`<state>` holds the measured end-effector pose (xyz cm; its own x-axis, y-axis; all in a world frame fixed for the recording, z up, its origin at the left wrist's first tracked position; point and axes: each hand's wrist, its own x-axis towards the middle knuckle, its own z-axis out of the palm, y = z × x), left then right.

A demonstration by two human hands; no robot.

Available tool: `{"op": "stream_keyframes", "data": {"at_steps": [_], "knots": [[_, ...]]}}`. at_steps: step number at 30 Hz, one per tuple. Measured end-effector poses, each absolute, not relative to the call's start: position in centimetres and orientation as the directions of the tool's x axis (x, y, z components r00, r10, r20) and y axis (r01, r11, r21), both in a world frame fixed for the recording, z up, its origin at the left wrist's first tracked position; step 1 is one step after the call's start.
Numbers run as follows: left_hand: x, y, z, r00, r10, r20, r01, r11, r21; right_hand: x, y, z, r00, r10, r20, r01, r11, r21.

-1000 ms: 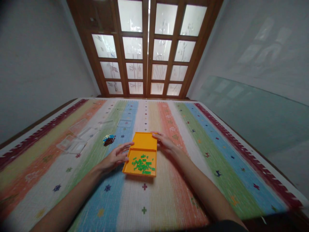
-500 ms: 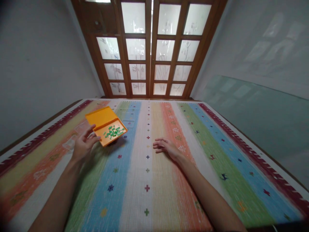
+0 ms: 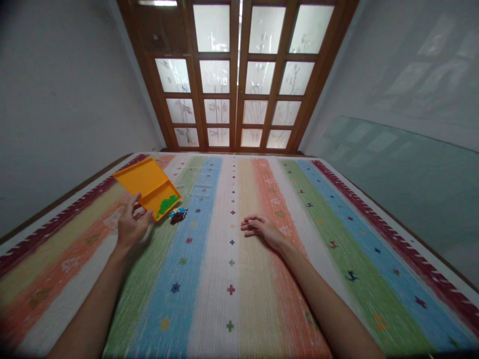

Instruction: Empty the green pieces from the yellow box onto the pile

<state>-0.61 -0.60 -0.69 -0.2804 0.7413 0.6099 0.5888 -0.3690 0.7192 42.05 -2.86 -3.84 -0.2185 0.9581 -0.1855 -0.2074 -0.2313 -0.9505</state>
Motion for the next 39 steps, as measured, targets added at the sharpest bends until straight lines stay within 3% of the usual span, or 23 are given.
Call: {"op": "stream_keyframes", "data": {"at_steps": [9, 28, 39], "knots": [[-1.4, -0.2, -2.3, -0.018, 0.754, 0.657, 0.744, -0.429, 0.513, 42.2, -2.8, -3.8, -0.251, 0.954, -0.166, -0.177, -0.214, -0.961], [-1.2, -0.6, -1.2, 0.124, 0.726, 0.676, 0.651, -0.574, 0.497, 42.4, -2.8, -3.9, -0.27, 0.951, -0.152, -0.19, -0.207, -0.96], [-1.4, -1.0, -0.7, 0.179, 0.684, 0.707, 0.686, -0.602, 0.408, 42.4, -3.0, -3.7, -0.253, 0.955, -0.151, -0.199, -0.205, -0.958]]}}
